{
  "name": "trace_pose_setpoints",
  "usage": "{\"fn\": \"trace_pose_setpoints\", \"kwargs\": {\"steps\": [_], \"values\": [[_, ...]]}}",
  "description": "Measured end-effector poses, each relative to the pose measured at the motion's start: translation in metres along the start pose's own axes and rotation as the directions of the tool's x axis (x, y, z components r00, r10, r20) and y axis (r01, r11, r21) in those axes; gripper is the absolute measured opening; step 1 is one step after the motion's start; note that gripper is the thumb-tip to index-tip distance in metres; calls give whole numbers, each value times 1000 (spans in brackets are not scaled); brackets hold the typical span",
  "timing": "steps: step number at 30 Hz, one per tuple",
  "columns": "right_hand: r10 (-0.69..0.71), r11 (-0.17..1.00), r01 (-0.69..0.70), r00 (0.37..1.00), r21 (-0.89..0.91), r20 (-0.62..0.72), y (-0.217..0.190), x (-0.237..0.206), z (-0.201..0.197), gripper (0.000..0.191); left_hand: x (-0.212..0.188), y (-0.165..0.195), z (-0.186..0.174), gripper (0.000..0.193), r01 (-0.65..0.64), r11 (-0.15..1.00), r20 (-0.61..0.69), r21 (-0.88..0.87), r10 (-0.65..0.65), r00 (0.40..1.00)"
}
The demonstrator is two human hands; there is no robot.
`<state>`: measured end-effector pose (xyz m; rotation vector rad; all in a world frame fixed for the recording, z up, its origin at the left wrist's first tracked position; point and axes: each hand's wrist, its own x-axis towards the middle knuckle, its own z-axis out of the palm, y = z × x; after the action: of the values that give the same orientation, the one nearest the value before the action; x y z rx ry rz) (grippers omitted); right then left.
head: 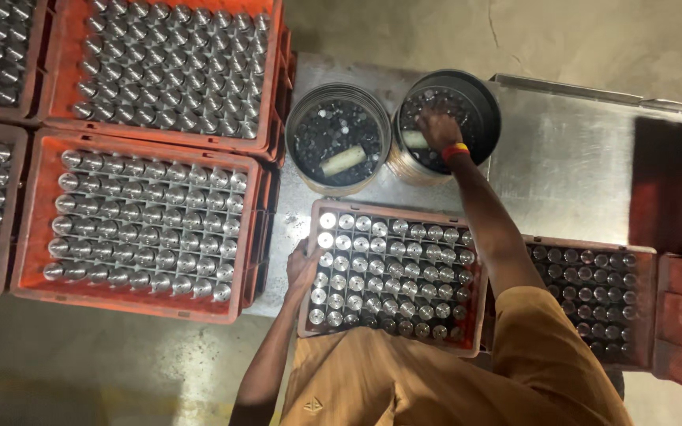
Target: The person repeatedly picks up small metal caps from a container and places them into a red plastic tray, arranging them in rows. The person also uses a cylindrical tool to press down on the caps in the tray.
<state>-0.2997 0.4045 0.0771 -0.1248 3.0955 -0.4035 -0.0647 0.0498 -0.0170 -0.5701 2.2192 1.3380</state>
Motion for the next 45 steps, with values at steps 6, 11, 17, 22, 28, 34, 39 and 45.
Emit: {"fn": "trace_pose_setpoints", "kwargs": {"steps": [6, 11, 17, 22, 28, 34, 39, 45], "values": [[149, 838, 18, 954, 545, -260, 14, 9, -13, 25, -3, -5, 1, 73, -33, 999, -21, -26, 32, 999], [345, -579, -33, 895, 814, 282, 37, -6, -30, 19, -5, -2, 0, 69, -10, 1000, -30, 29, 11, 999], [308, -702, 47, 920, 710, 244, 28, -65, -13, 23, -4, 3, 0, 65, -55, 997, -63, 47, 58, 996], [98, -783, -104, 953, 613, 288, 12, -147, 25, 26, -7, 11, -1, 59, -55, 992, -84, 117, 65, 994], [102, -789, -204, 886, 579, 452, -34, -233, 75, 22, -36, 14, 10, 55, -469, 869, -406, 159, 491, 771], [468, -45, -306, 835, 951, 290, -154, -288, 105, 17, -71, 2, 96, 39, 286, 410, 390, -866, 199, 899], [101, 776, 222, 880, 590, -464, -213, -317, 99, 10, -78, -14, 95, 38, 531, 43, 523, -846, 262, 811], [293, 467, 48, 934, 883, -205, -207, -318, 110, 17, -84, -32, 60, 29, 407, 94, 415, -908, 84, 906]]}}
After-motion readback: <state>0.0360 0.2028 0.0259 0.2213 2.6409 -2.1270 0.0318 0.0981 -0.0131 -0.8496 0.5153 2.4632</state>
